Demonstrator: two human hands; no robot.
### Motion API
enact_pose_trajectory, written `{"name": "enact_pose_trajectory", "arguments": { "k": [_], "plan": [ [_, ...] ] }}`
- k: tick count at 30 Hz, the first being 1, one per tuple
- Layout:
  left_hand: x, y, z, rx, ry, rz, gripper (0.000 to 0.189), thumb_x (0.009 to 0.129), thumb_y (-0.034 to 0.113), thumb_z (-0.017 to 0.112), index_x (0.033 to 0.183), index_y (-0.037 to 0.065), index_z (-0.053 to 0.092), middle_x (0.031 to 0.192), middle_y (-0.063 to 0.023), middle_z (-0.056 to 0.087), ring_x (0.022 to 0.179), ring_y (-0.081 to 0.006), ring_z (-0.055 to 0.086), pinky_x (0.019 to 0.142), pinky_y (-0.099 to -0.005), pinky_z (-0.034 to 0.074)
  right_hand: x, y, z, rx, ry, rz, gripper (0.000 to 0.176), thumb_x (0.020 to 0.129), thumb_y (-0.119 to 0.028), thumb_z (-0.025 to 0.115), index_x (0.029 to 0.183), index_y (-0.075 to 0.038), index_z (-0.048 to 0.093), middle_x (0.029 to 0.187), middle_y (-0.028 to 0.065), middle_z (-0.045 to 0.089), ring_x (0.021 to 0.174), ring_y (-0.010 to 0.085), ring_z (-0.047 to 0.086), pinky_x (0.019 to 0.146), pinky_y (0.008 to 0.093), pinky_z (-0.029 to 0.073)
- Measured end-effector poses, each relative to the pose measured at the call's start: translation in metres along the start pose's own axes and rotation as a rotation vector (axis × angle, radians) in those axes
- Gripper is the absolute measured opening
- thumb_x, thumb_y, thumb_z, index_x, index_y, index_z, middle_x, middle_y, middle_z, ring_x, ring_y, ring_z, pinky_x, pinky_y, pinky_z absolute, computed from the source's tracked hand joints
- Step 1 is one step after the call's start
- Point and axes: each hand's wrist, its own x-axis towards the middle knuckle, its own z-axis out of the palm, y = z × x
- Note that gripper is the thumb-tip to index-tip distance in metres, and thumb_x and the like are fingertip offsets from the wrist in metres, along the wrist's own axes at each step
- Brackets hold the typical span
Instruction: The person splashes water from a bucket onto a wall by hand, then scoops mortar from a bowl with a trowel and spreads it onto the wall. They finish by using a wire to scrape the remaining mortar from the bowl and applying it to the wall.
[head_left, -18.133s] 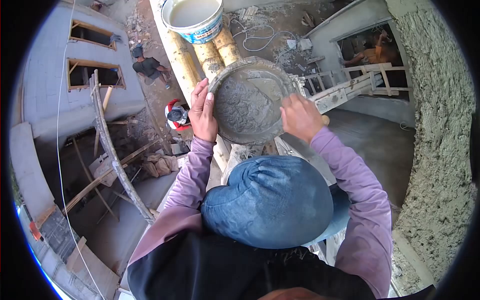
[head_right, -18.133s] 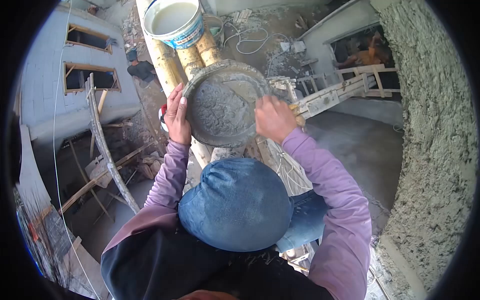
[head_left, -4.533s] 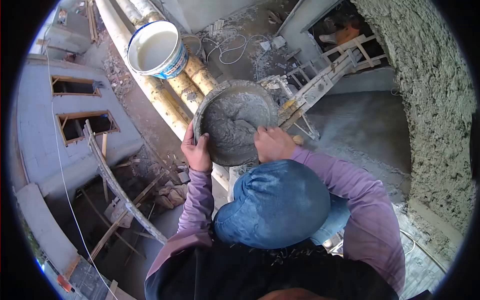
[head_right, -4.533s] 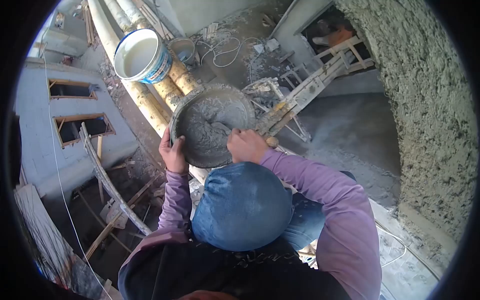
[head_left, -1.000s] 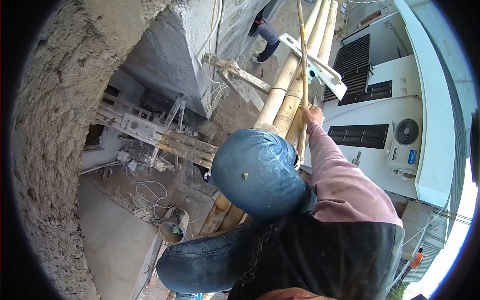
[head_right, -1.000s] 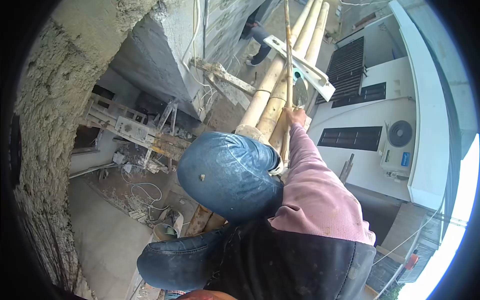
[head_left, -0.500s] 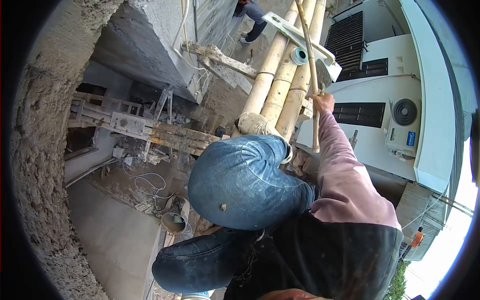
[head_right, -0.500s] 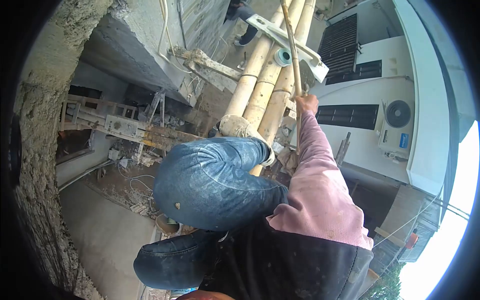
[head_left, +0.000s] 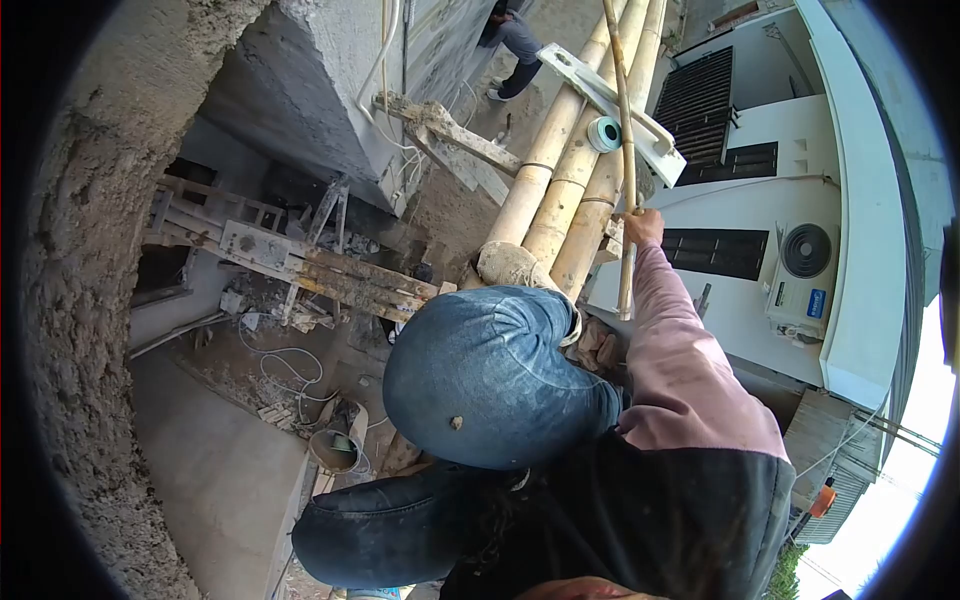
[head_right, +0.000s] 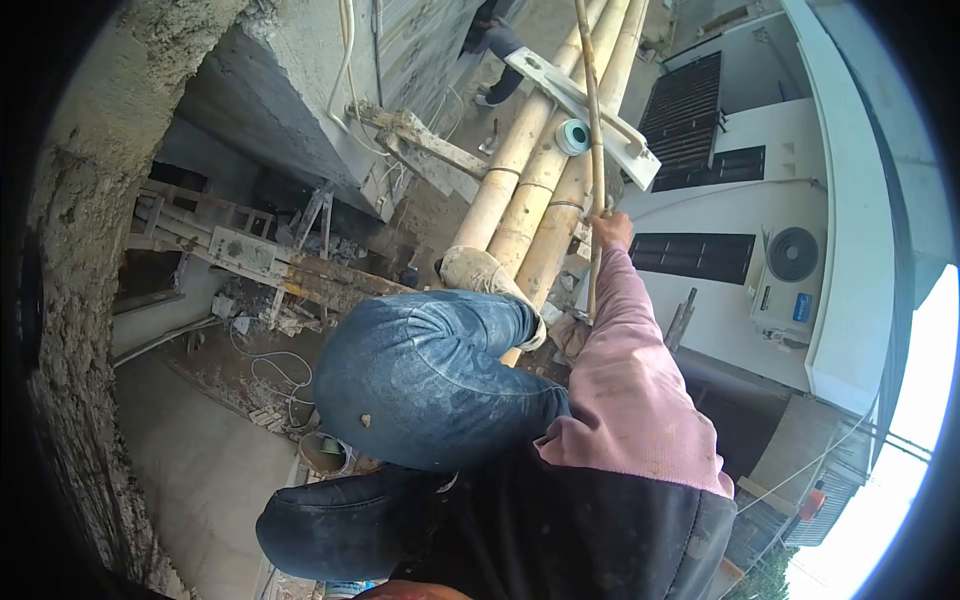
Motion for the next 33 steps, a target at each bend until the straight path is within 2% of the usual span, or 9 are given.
{"name": "enact_pose_trajectory", "arguments": {
  "k": [4,8,13,19,22,24,26,28,33],
  "plan": [
    [0.0,-0.002,-0.007,-0.028,0.022,0.001,0.041,0.094,0.031,0.059,0.118,-0.003,0.064,0.093,-0.0087,0.063,0.075,-0.0193,0.056,0.066,-0.0332,0.046,-0.004,-0.003,0.007,0.061,0.018,-0.001,0.048,0.069,-0.044,0.081,0.087,0.001,0.077,0.085,0.0213,0.074,0.088,0.0354,0.073,0.081,0.0434,0.057],
    [-0.002,-0.005,-0.011,-0.05,0.035,-0.008,0.042,0.094,0.032,0.059,0.117,-0.002,0.065,0.092,-0.0085,0.063,0.074,-0.0192,0.056,0.065,-0.0332,0.046,-0.012,-0.006,-0.003,0.066,-0.014,0.057,0.056,0.07,-0.05,0.08,0.088,0.003,0.076,0.088,0.0238,0.074,0.089,0.0371,0.073,0.08,0.0453,0.057],
    [-0.005,-0.007,-0.014,-0.082,0.067,-0.012,0.042,0.095,0.034,0.059,0.116,-0.002,0.066,0.09,-0.0083,0.063,0.072,-0.0192,0.056,0.063,-0.0332,0.047,-0.018,0.007,-0.001,0.078,0.304,0.068,0.06,0.076,-0.054,0.074,0.096,0.002,0.072,0.096,0.0246,0.072,0.096,0.0418,0.07,0.086,0.0492,0.054],
    [-0.015,-0.013,-0.028,-0.139,0.184,-0.052,0.043,0.096,0.036,0.06,0.115,-0.001,0.066,0.088,-0.0079,0.063,0.07,-0.0191,0.056,0.061,-0.0333,0.047,-0.01,-0.035,-0.017,0.416,0.401,-0.194,0.045,0.089,-0.043,0.069,0.09,0.002,0.066,0.086,0.0246,0.067,0.082,0.043,0.066,0.075,0.0485,0.049],
    [-0.023,-0.019,-0.063,-0.22,0.333,-0.07,0.043,0.096,0.037,0.06,0.114,-0.001,0.067,0.087,-0.0078,0.063,0.069,-0.0191,0.056,0.06,-0.0333,0.047,-0.012,-0.087,-0.029,0.326,0.121,-0.563,0.044,0.091,-0.039,0.069,0.082,0.002,0.055,0.076,0.0247,0.06,0.073,0.0463,0.058,0.068,0.0484,0.046],
    [-0.046,-0.041,-0.123,-0.373,0.523,-0.055,0.043,0.096,0.037,0.06,0.114,-0.001,0.067,0.086,-0.0077,0.063,0.069,-0.0191,0.055,0.06,-0.0333,0.047,-0.019,-0.138,-0.028,0.172,0.038,-1.048,0.038,0.09,-0.031,0.071,0.076,0.0,0.053,0.07,0.0209,0.056,0.066,0.0414,0.055,0.064,0.048,0.044],
    [-0.097,-0.096,-0.173,-0.61,0.722,-0.032,0.043,0.096,0.038,0.06,0.114,-0.001,0.067,0.085,-0.0076,0.063,0.068,-0.0191,0.055,0.059,-0.0333,0.047,-0.02,-0.198,-0.018,0.085,-0.361,-1.319,0.036,0.088,-0.026,0.072,0.071,-0.003,0.051,0.064,0.0145,0.055,0.053,0.0318,0.053,0.055,0.0448,0.043],
    [-0.101,-0.093,-0.155,-0.865,0.724,-0.011,0.036,0.099,0.04,0.058,0.107,0.007,0.07,0.067,0.0026,0.048,0.052,-0.01,0.044,0.048,-0.026,0.039,-0.003,-0.255,0.007,0.073,-0.87,-1.369,0.027,0.089,-0.027,0.067,0.082,-0.002,0.061,0.074,0.0128,0.062,0.064,0.0255,0.06,0.062,0.0403,0.048],
    [-0.111,-0.073,-0.126,-0.765,0.849,0.069,0.035,0.106,0.032,0.046,0.117,0.007,0.069,0.062,0.0033,0.047,0.043,-0.009,0.041,0.041,-0.0281,0.04,0.056,-0.376,0.14,-0.291,-1.093,-1.557,0.052,0.1,-0.045,0.043,0.106,0.003,0.063,0.101,0.0146,0.067,0.087,0.0232,0.063,0.075,0.0398,0.051]
  ]
}}
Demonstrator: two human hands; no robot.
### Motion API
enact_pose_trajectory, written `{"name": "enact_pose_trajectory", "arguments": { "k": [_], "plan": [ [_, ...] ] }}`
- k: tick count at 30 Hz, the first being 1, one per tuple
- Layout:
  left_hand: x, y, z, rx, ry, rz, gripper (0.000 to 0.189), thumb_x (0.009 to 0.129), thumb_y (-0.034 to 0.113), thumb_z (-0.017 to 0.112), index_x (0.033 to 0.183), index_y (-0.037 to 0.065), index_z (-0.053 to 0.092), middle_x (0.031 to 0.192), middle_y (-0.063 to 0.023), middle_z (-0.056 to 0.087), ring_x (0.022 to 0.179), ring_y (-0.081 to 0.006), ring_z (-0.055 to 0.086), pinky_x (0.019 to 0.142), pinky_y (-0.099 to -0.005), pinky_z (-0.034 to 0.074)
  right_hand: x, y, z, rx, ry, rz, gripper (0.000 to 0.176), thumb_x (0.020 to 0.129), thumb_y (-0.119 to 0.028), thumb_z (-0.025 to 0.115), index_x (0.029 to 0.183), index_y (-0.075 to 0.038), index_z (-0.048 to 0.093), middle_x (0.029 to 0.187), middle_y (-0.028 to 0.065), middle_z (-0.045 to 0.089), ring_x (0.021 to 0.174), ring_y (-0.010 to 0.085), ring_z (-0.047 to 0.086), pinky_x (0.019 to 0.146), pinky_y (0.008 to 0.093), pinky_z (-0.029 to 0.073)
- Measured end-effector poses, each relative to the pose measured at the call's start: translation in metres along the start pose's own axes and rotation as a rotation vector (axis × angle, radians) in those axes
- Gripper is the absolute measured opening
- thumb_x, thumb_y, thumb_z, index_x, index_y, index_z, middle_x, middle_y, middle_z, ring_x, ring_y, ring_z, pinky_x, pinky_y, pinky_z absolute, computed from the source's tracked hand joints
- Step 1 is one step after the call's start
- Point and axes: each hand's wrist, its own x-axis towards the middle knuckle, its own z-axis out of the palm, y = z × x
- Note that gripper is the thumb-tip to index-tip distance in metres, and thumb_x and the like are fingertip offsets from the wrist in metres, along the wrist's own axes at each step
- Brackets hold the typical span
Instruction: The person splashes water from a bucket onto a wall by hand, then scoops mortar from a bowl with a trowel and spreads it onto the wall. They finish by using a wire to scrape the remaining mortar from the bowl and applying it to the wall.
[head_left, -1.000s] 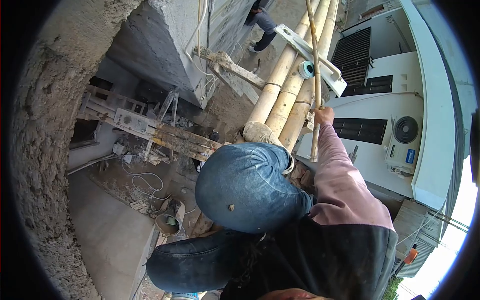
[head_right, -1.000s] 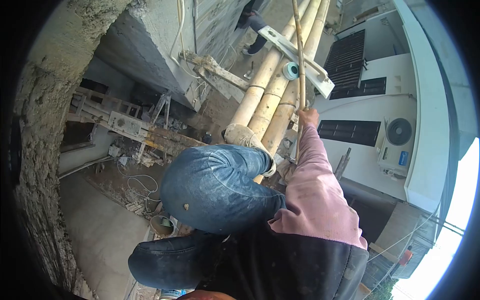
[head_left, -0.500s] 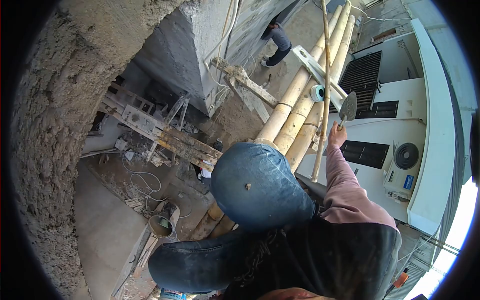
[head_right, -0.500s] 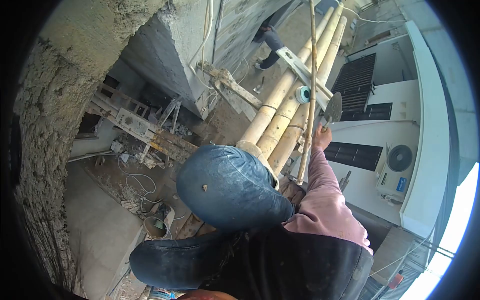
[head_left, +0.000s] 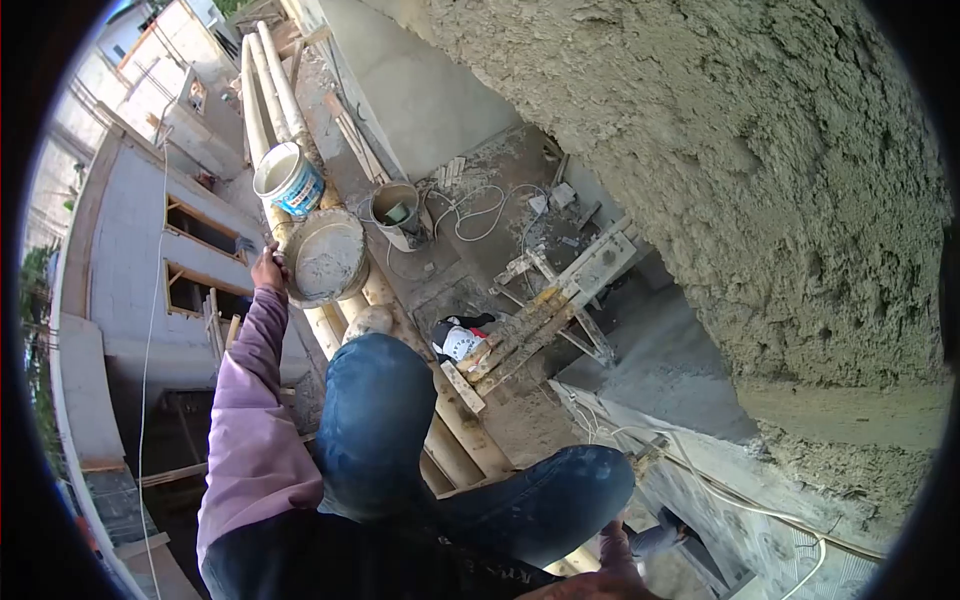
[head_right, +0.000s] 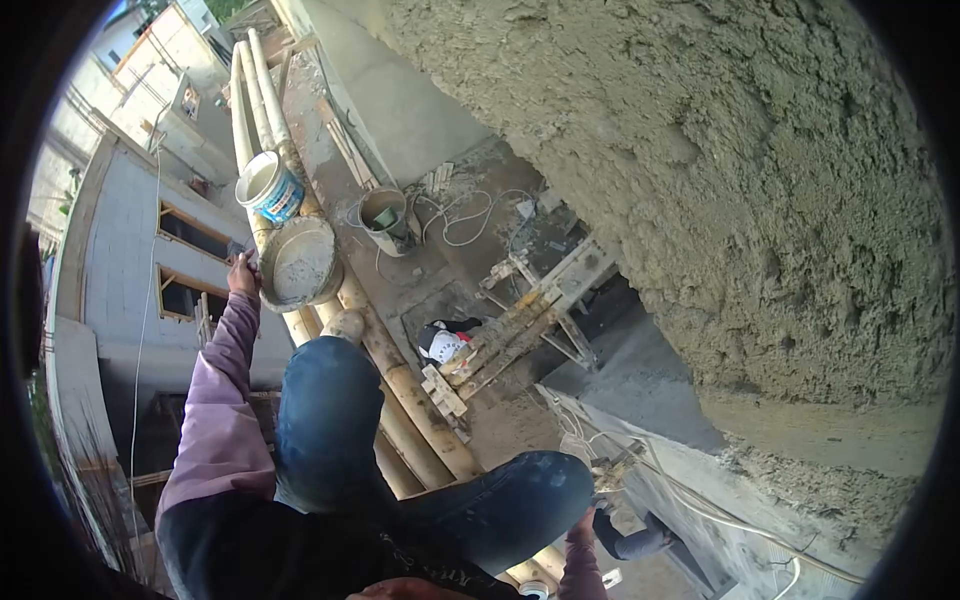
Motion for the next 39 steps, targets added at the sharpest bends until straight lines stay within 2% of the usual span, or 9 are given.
{"name": "enact_pose_trajectory", "arguments": {
  "k": [2,3,5,7,10,20,25,34,39],
  "plan": [
    [0.006,-0.006,-0.002,0.007,-0.033,-0.005,0.037,0.107,0.033,0.045,0.115,0.006,0.069,0.062,0.0032,0.047,0.043,-0.0089,0.041,0.041,-0.0281,0.04,0.07,0.052,-0.001,0.24,-0.001,-0.147,0.066,0.104,-0.052,0.034,0.115,0.005,0.064,0.111,0.0153,0.069,0.097,0.0223,0.064,0.08,0.0396,0.052],
    [-0.003,0.001,0.003,0.039,-0.052,0.0,0.037,0.107,0.033,0.044,0.113,0.005,0.069,0.063,0.0035,0.047,0.045,-0.0089,0.04,0.042,-0.0276,0.04,0.094,0.0,0.002,0.606,-0.009,-0.265,0.051,0.102,-0.044,0.044,0.106,0.002,0.066,0.097,0.0143,0.07,0.083,0.0263,0.065,0.074,0.0403,0.052],
    [-0.002,0.006,0.007,0.046,-0.081,-0.004,0.037,0.107,0.033,0.044,0.112,0.005,0.069,0.064,0.0037,0.046,0.046,-0.009,0.04,0.042,-0.0275,0.039,0.082,-0.149,-0.046,-0.326,-0.058,-0.288,0.036,0.094,-0.037,0.061,0.098,-0.001,0.067,0.088,0.0159,0.07,0.077,0.0356,0.067,0.071,0.0423,0.053],
    [-0.006,0.013,0.018,0.011,-0.107,-0.105,0.035,0.106,0.033,0.045,0.111,0.007,0.067,0.064,0.0035,0.044,0.049,-0.0098,0.039,0.044,-0.0277,0.037,0.085,-0.201,-0.043,-0.354,0.045,-0.343,0.033,0.083,-0.032,0.074,0.093,-0.003,0.065,0.084,0.0187,0.069,0.078,0.043,0.067,0.071,0.0468,0.053],
    [-0.007,0.028,0.038,-0.074,-0.135,-0.27,0.033,0.105,0.035,0.046,0.115,0.009,0.064,0.065,0.0029,0.045,0.049,-0.0105,0.039,0.046,-0.0285,0.036,0.082,-0.266,-0.043,-0.483,0.056,-0.349,0.039,0.081,-0.036,0.078,0.094,-0.001,0.066,0.087,0.0203,0.069,0.087,0.0404,0.068,0.077,0.0479,0.052],
    [-0.014,0.057,0.066,0.087,-0.105,-0.488,0.04,0.106,0.035,0.037,0.133,0.018,0.062,0.062,0.0056,0.03,0.049,-0.0112,0.03,0.05,-0.0317,0.031,0.05,-0.471,-0.046,-0.915,-0.461,-0.314,0.046,0.086,-0.039,0.07,0.117,-0.005,0.067,0.119,0.0211,0.067,0.114,0.0402,0.062,0.099,0.0482,0.048],
    [-0.05,0.049,0.04,-0.01,-0.107,-0.439,0.042,0.101,0.024,0.033,0.128,0.013,0.064,0.056,0.0069,0.023,0.044,-0.0113,0.022,0.047,-0.0319,0.028,0.04,-0.486,-0.025,-0.789,-0.365,-0.647,0.041,0.09,-0.036,0.066,0.114,-0.003,0.063,0.115,0.0205,0.067,0.109,0.0391,0.063,0.097,0.0489,0.048],
    [-0.175,0.04,-0.015,-0.077,-0.346,-0.663,0.031,0.105,0.022,0.037,0.126,0.012,0.058,0.056,0.0092,0.021,0.042,-0.0085,0.02,0.046,-0.0288,0.029,0.062,-0.499,-0.037,-0.943,-0.397,-0.707,0.042,0.089,-0.034,0.068,0.117,-0.002,0.063,0.116,0.0224,0.065,0.11,0.0416,0.062,0.096,0.0479,0.049],
    [-0.215,0.017,-0.05,-0.073,-0.303,-0.51,0.026,0.104,0.022,0.045,0.107,0.008,0.067,0.055,0.0094,0.025,0.041,-0.0066,0.022,0.04,-0.0254,0.021,0.06,-0.508,0.008,-0.866,-0.437,-0.841,0.041,0.088,-0.029,0.067,0.118,-0.003,0.06,0.119,0.0212,0.064,0.113,0.04,0.061,0.098,0.0479,0.048]
  ]
}}
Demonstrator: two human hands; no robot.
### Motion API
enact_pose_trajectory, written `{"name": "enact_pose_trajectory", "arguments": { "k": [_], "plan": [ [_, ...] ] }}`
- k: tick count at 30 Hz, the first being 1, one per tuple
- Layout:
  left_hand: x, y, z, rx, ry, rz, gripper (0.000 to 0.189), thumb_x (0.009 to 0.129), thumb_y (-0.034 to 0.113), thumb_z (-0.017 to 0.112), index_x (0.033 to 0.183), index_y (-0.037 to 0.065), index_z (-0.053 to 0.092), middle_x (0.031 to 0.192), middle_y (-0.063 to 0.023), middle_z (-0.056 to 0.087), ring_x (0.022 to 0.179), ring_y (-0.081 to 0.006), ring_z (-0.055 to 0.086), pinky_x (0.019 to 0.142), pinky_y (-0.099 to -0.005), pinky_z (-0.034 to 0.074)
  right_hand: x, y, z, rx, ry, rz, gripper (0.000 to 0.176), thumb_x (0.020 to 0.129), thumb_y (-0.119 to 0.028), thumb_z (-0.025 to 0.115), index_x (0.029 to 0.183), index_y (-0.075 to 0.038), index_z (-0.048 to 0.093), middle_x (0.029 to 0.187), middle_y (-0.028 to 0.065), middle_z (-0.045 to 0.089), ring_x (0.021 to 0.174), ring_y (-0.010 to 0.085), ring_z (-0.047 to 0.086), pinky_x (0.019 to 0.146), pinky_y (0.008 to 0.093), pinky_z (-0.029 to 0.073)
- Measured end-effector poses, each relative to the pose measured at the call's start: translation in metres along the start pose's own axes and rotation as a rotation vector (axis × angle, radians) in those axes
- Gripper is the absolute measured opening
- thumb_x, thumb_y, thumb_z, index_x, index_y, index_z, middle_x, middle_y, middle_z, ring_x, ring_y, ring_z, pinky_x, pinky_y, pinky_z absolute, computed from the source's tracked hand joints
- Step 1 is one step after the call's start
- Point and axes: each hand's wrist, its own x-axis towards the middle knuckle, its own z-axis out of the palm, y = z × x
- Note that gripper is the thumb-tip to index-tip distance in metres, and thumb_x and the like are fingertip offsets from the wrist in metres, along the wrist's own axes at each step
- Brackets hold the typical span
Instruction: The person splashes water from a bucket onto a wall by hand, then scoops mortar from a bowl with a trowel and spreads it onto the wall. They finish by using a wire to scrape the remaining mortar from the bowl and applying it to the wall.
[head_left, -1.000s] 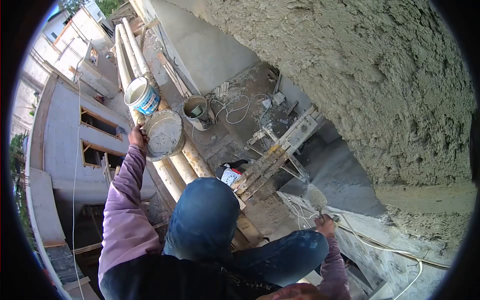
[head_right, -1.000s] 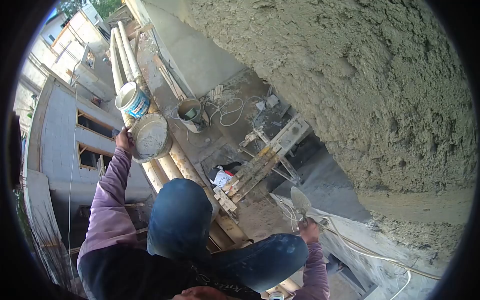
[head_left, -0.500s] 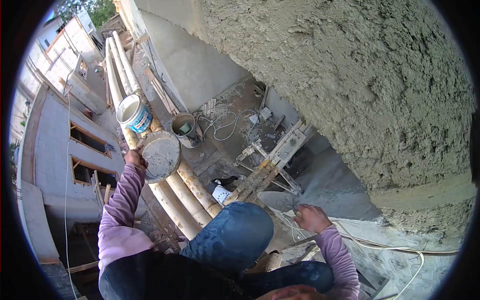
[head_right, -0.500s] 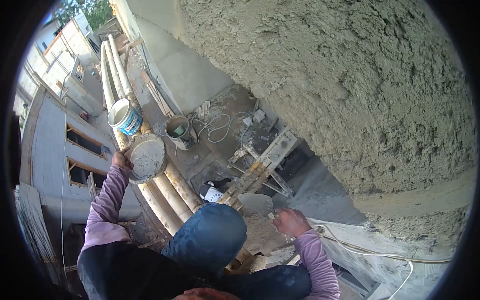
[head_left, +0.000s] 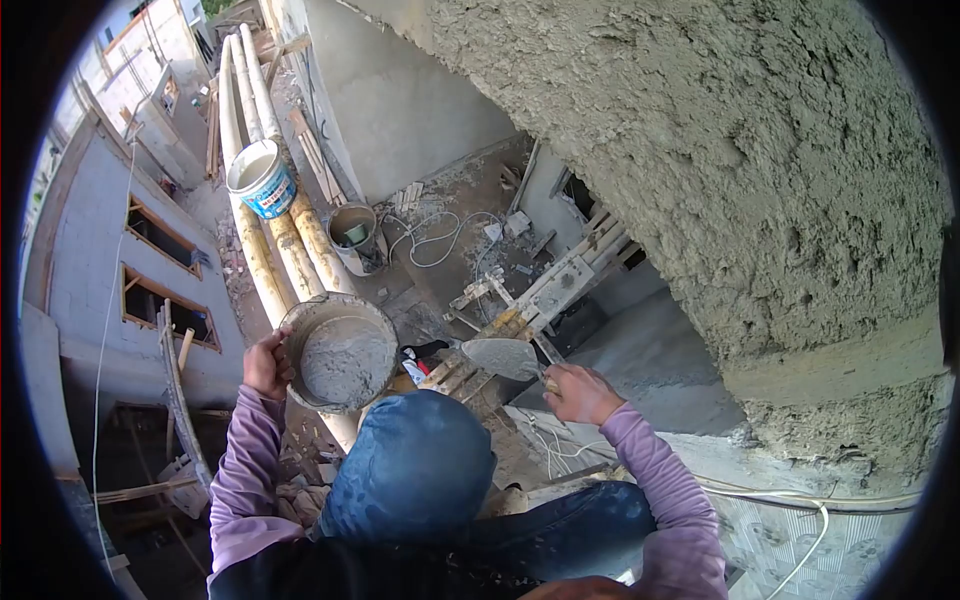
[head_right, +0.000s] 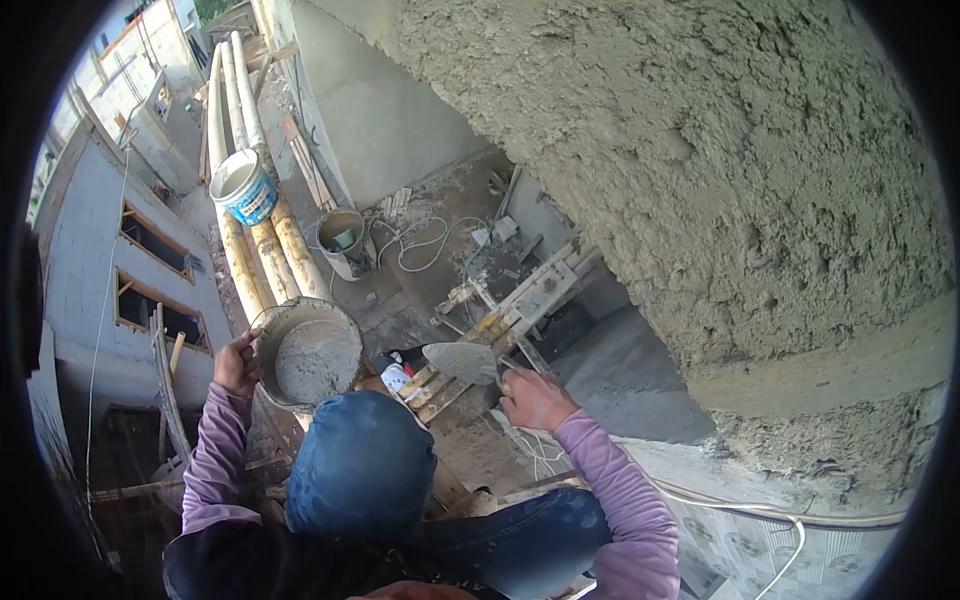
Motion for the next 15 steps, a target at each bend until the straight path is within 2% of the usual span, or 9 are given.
{"name": "enact_pose_trajectory", "arguments": {
  "k": [3,4,5,7,9,12,15],
  "plan": [
    [0.015,-0.008,-0.027,0.163,0.215,0.194,0.026,0.101,0.024,0.052,0.098,0.005,0.07,0.053,0.0082,0.033,0.041,-0.0063,0.031,0.039,-0.0251,0.023,0.015,-0.013,0.007,0.011,-0.057,-0.045,0.043,0.088,-0.028,0.067,0.121,-0.002,0.059,0.12,0.0216,0.064,0.113,0.0404,0.061,0.097,0.0481,0.048],
    [0.039,-0.026,-0.049,0.253,0.328,0.32,0.025,0.099,0.025,0.061,0.093,0.004,0.072,0.052,0.0077,0.038,0.041,-0.005,0.034,0.039,-0.0246,0.024,0.021,-0.015,0.008,-0.016,-0.056,-0.074,0.042,0.088,-0.028,0.068,0.121,-0.004,0.059,0.117,0.0205,0.063,0.11,0.0401,0.062,0.094,0.0487,0.049],
    [0.078,-0.055,-0.089,0.511,0.317,0.482,0.026,0.096,0.025,0.066,0.104,0.001,0.072,0.066,0.0012,0.058,0.055,-0.0074,0.052,0.05,-0.0247,0.041,0.03,-0.02,0.006,-0.016,-0.021,-0.122,0.04,0.088,-0.027,0.067,0.119,-0.004,0.059,0.115,0.0203,0.063,0.109,0.0403,0.062,0.093,0.049,0.05],
    [0.092,-0.094,-0.076,0.303,0.369,0.735,0.035,0.095,0.025,0.069,0.116,-0.002,0.069,0.098,-0.009,0.071,0.088,-0.0144,0.065,0.081,-0.0277,0.052,0.046,-0.034,0.005,-0.001,0.051,-0.209,0.035,0.088,-0.026,0.066,0.115,-0.005,0.058,0.111,0.0199,0.062,0.105,0.0408,0.062,0.091,0.0495,0.051],
    [0.091,-0.092,-0.074,0.101,0.158,0.527,0.043,0.096,0.025,0.068,0.126,-0.005,0.065,0.125,-0.0125,0.066,0.116,-0.0195,0.06,0.104,-0.0323,0.043,0.069,-0.061,0.001,-0.002,0.023,-0.199,0.035,0.088,-0.026,0.066,0.115,-0.005,0.058,0.109,0.0196,0.061,0.105,0.0407,0.062,0.09,0.0495,0.051],
    [0.091,-0.089,-0.074,-0.015,0.016,0.421,0.045,0.1,0.028,0.062,0.129,-0.005,0.062,0.123,-0.0107,0.068,0.114,-0.0195,0.061,0.103,-0.0321,0.044,0.111,-0.11,0.003,-0.065,0.075,-0.254,0.036,0.089,-0.028,0.064,0.115,-0.004,0.058,0.107,0.0191,0.059,0.102,0.0412,0.063,0.085,0.0506,0.051],
    [0.104,-0.094,-0.087,-0.074,-0.08,0.325,0.047,0.103,0.031,0.055,0.132,-0.005,0.06,0.127,-0.0114,0.066,0.116,-0.0205,0.061,0.103,-0.0325,0.045,0.162,-0.173,0.002,-0.093,0.121,-0.387,0.026,0.087,-0.028,0.065,0.098,-0.005,0.066,0.097,0.019,0.063,0.091,0.04,0.066,0.08,0.051,0.052]
  ]
}}
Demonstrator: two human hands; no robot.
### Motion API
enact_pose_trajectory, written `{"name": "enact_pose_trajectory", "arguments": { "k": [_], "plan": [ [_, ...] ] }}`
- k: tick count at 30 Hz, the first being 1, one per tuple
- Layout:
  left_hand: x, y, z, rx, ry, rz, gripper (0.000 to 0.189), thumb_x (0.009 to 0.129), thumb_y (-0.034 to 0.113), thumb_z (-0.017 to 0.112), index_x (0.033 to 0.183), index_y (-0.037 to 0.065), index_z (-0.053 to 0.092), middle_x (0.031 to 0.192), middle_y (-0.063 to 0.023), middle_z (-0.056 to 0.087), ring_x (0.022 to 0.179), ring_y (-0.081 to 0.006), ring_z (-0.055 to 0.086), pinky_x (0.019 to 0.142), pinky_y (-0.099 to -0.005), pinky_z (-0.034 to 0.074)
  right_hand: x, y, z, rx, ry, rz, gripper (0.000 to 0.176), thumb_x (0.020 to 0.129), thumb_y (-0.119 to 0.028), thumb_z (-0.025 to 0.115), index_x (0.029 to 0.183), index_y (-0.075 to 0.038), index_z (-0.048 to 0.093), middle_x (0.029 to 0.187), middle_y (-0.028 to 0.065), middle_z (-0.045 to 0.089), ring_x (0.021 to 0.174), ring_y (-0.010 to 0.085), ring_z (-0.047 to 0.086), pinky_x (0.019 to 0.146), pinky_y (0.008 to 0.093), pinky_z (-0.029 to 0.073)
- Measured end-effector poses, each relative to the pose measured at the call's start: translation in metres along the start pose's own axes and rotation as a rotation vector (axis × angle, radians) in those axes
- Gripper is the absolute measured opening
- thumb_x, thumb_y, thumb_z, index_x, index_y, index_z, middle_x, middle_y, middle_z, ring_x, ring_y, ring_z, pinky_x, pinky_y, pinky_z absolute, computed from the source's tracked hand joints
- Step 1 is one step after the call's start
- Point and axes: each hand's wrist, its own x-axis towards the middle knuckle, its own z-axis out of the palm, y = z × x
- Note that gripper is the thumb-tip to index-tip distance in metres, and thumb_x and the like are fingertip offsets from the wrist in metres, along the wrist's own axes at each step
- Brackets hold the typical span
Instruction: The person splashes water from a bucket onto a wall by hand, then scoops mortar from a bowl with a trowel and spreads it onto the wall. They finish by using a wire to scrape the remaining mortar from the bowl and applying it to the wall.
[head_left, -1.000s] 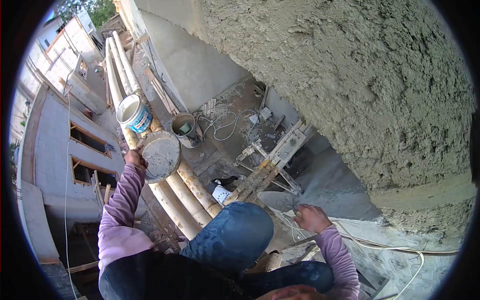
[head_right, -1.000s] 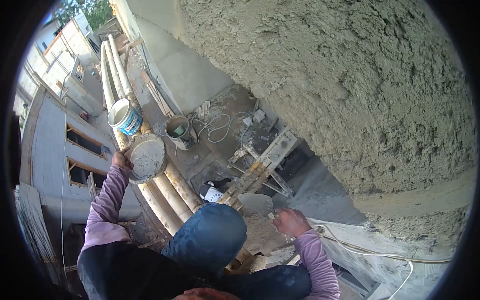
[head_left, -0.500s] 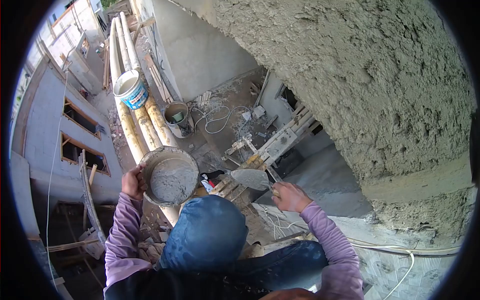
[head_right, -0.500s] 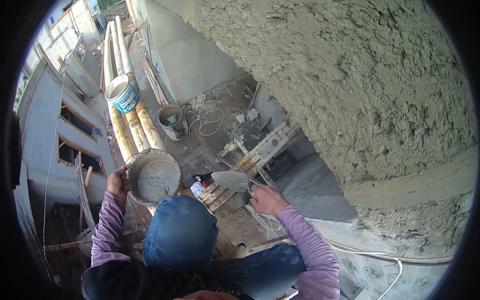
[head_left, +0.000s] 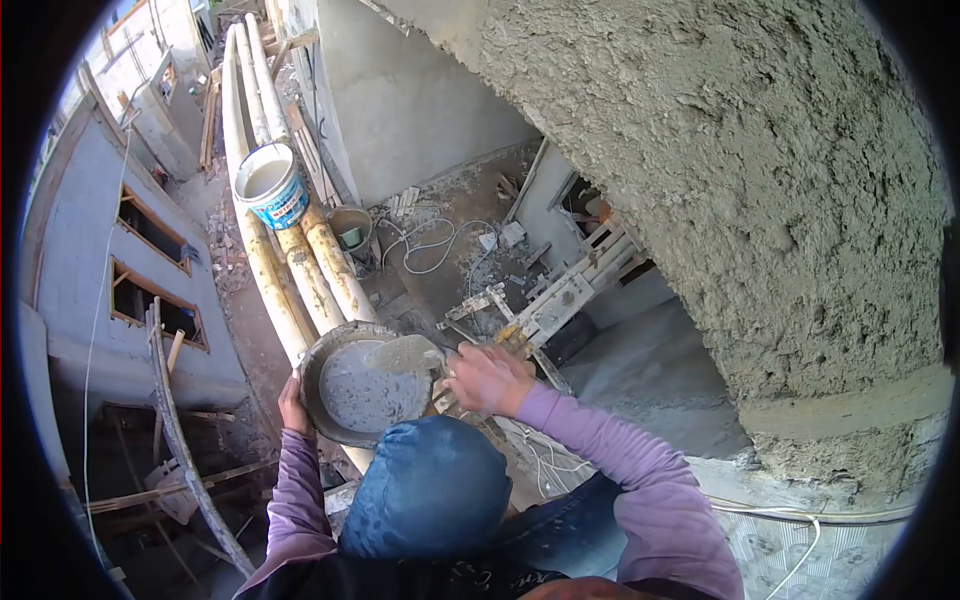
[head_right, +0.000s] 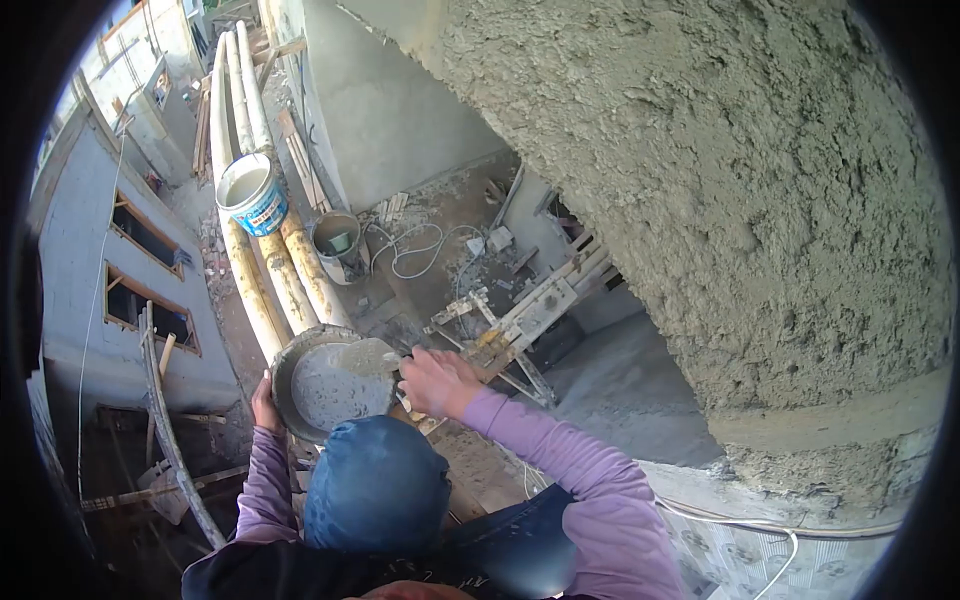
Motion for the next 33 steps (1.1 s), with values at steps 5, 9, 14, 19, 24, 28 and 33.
{"name": "enact_pose_trajectory", "arguments": {
  "k": [5,9,14,19,24,28,33],
  "plan": [
    [-0.007,0.006,0.018,-0.259,-0.058,-0.052,0.048,0.105,0.028,0.046,0.14,-0.006,0.052,0.136,-0.0154,0.058,0.124,-0.0243,0.057,0.107,-0.0364,0.044,0.095,-0.048,0.064,-0.226,-0.146,-0.128,0.029,0.078,-0.03,0.071,0.093,-0.005,0.065,0.089,0.0135,0.064,0.092,0.0311,0.068,0.079,0.0436,0.053],
    [-0.012,0.011,0.037,-0.139,-0.042,0.055,0.05,0.106,0.029,0.046,0.14,-0.007,0.05,0.136,-0.0157,0.058,0.123,-0.0258,0.057,0.108,-0.0386,0.042,0.088,-0.045,0.114,-0.309,-0.161,-0.264,0.036,0.072,-0.031,0.073,0.092,-0.002,0.065,0.09,0.0142,0.065,0.088,0.0291,0.069,0.078,0.0404,0.054],
    [-0.026,0.029,0.07,0.069,0.096,0.099,0.043,0.105,0.024,0.049,0.134,-0.007,0.056,0.133,-0.013,0.058,0.123,-0.0223,0.055,0.109,-0.0348,0.039,0.05,-0.041,0.051,-0.15,-0.26,-0.074,0.027,0.087,-0.029,0.065,0.095,-0.002,0.065,0.094,0.0171,0.065,0.088,0.0337,0.069,0.076,0.0449,0.056],
    [-0.024,0.025,0.079,0.093,0.16,0.158,0.034,0.102,0.016,0.057,0.126,-0.007,0.065,0.13,-0.0104,0.059,0.126,-0.019,0.05,0.111,-0.0306,0.034,0.054,-0.024,0.07,-0.037,-0.184,0.088,0.026,0.092,-0.026,0.061,0.096,-0.001,0.066,0.093,0.0193,0.067,0.089,0.0396,0.068,0.079,0.0497,0.055],
    [-0.027,0.031,0.087,0.07,0.151,0.172,0.031,0.101,0.01,0.057,0.127,-0.005,0.065,0.131,-0.0098,0.057,0.127,-0.0174,0.049,0.109,-0.0285,0.038,0.036,-0.038,0.06,0.169,-0.166,0.164,0.026,0.091,-0.028,0.062,0.094,-0.002,0.066,0.092,0.0211,0.066,0.09,0.0414,0.068,0.08,0.0504,0.054],
    [-0.034,0.034,0.089,0.111,0.16,0.187,0.03,0.101,0.01,0.057,0.126,-0.004,0.066,0.13,-0.0095,0.056,0.127,-0.0174,0.049,0.11,-0.0294,0.037,0.032,-0.03,0.075,0.052,-0.139,0.219,0.026,0.091,-0.027,0.061,0.09,-0.001,0.065,0.094,0.0229,0.067,0.091,0.0432,0.067,0.081,0.051,0.054],
    [-0.036,0.023,0.094,0.127,0.189,0.227,0.029,0.101,0.01,0.058,0.125,-0.004,0.066,0.128,-0.0092,0.056,0.124,-0.018,0.049,0.11,-0.0297,0.035,0.008,-0.058,0.092,0.275,-0.218,0.205,0.026,0.094,-0.025,0.058,0.091,0.001,0.062,0.093,0.0224,0.066,0.09,0.0436,0.064,0.079,0.0513,0.051]
  ]
}}
